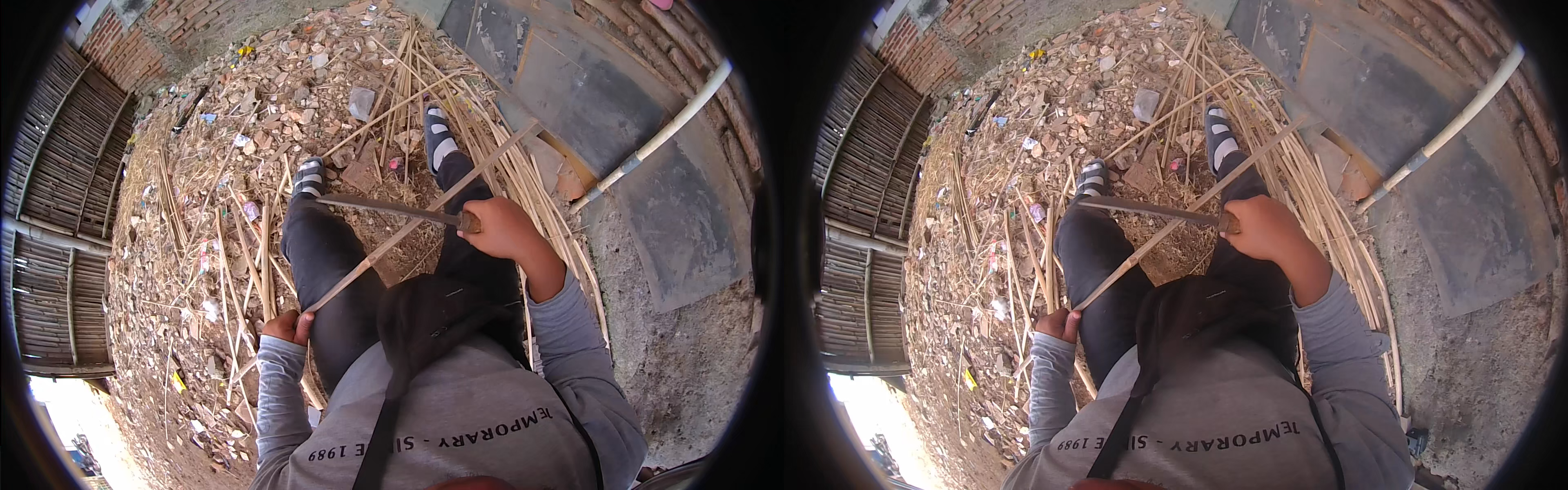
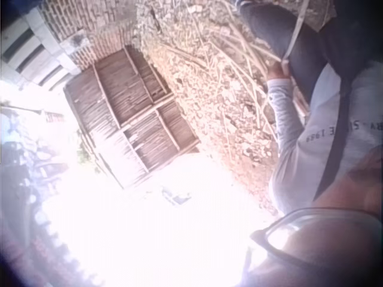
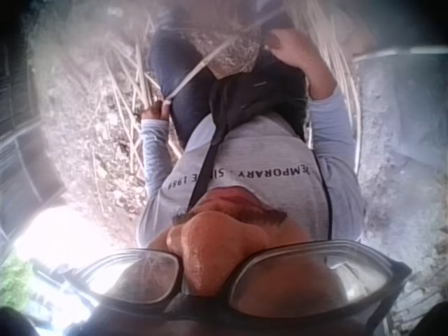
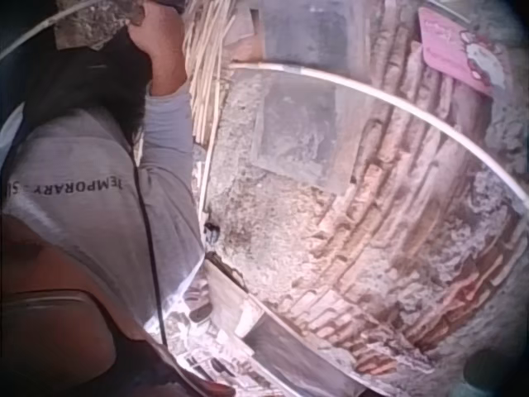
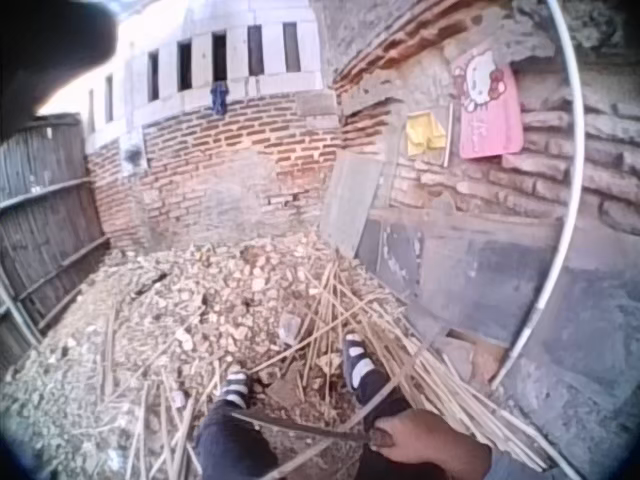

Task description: The person scrapes thin strips of bamboo with a blade to smooth the surface while sitting on the ground.

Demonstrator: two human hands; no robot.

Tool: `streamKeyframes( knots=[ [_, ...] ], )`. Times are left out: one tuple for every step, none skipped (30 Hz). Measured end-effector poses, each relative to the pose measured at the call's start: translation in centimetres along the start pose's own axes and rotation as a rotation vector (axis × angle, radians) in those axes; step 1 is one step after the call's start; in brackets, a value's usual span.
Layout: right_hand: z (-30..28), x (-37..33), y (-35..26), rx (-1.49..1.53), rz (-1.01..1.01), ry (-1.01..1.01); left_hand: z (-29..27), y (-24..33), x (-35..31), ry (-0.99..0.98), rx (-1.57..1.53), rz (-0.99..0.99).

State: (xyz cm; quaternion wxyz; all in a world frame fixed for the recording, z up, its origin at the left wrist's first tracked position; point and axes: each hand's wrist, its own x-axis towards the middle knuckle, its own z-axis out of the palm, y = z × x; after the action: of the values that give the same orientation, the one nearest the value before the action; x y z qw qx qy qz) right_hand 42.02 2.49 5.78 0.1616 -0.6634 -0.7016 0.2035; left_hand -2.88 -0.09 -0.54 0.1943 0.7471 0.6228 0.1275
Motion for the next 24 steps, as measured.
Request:
streamKeyframes(
  knots=[
    [-0.4, 0.3, 0.6, -0.008, 0.032, -0.004, 0.1, -0.1, 0.0, -0.003, 0.003, -0.001],
    [-0.5, 0.7, 1.7, 0.027, 0.064, 0.050, 0.5, -0.2, 0.1, 0.027, -0.020, 0.009],
    [-0.2, 1.2, 3.2, 0.077, 0.072, 0.103, 0.6, -0.3, 0.2, 0.057, -0.043, 0.019],
    [-0.2, 1.6, 3.6, 0.127, 0.077, 0.155, 0.6, -0.2, 0.2, 0.057, -0.045, 0.021],
    [-0.2, 1.5, 3.9, 0.125, 0.078, 0.157, 0.5, 0.0, 0.0, 0.047, -0.031, -0.004],
    [0.0, 1.5, 3.9, 0.100, 0.081, 0.170, 0.4, 0.1, 0.0, 0.037, -0.017, -0.028],
    [0.1, 1.4, 3.5, 0.080, 0.083, 0.178, 0.3, 0.2, -0.1, 0.035, -0.016, -0.031],
    [0.5, 1.2, 2.9, 0.082, 0.084, 0.176, 0.2, 0.3, -0.2, 0.034, -0.021, -0.027],
    [0.9, 0.8, 2.0, 0.061, 0.043, 0.144, 0.2, 0.2, -0.2, 0.033, -0.027, -0.024],
    [1.1, 0.5, 1.1, 0.041, 0.006, 0.116, 0.1, 0.0, -0.1, 0.029, -0.026, -0.021],
    [0.9, 0.2, 0.4, 0.008, 0.003, 0.024, 0.0, -0.3, 0.0, 0.010, -0.007, -0.022],
    [0.8, 0.1, 0.6, 0.010, 0.006, 0.024, 0.0, -0.5, 0.1, -0.010, 0.013, -0.022],
    [0.6, 0.2, 1.1, 0.020, 0.008, 0.009, -0.1, -0.4, 0.2, -0.013, 0.017, -0.025],
    [0.3, 0.4, 1.5, 0.030, 0.008, -0.007, 0.0, -0.1, 0.4, 0.009, -0.039, -0.012],
    [-0.2, 0.8, 1.8, 0.028, 0.039, 0.016, 0.0, -0.1, 0.3, 0.032, -0.095, 0.001],
    [0.5, 1.3, 3.8, 0.097, 0.021, 0.107, 0.1, 0.0, 0.4, 0.031, -0.094, 0.005],
    [0.6, 1.6, 4.1, 0.115, 0.035, 0.125, 0.4, -0.2, 0.5, 0.025, -0.084, -0.005],
    [0.7, 1.7, 4.2, 0.134, 0.049, 0.143, 0.5, -0.3, 0.6, 0.019, -0.073, -0.015],
    [0.7, 1.5, 3.8, 0.133, 0.052, 0.143, 0.2, 0.1, 0.4, 0.002, -0.031, -0.013],
    [0.7, 1.2, 2.7, 0.097, 0.076, 0.123, 0.2, 0.1, 0.3, 0.001, -0.030, -0.015],
    [0.8, 0.9, 1.9, 0.060, 0.101, 0.104, 0.3, 0.1, 0.1, 0.015, -0.010, -0.008],
    [1.0, 0.7, 1.6, 0.063, 0.102, 0.103, 0.2, 0.1, 0.0, 0.030, 0.011, -0.001],
    [1.2, 0.4, 1.4, 0.017, 0.056, 0.078, 0.3, -0.1, 0.0, 0.028, 0.014, -0.001],
    [1.2, 0.3, 1.3, -0.029, 0.011, 0.053, 0.5, -0.6, 0.1, 0.029, 0.001, 0.006]
  ],
)
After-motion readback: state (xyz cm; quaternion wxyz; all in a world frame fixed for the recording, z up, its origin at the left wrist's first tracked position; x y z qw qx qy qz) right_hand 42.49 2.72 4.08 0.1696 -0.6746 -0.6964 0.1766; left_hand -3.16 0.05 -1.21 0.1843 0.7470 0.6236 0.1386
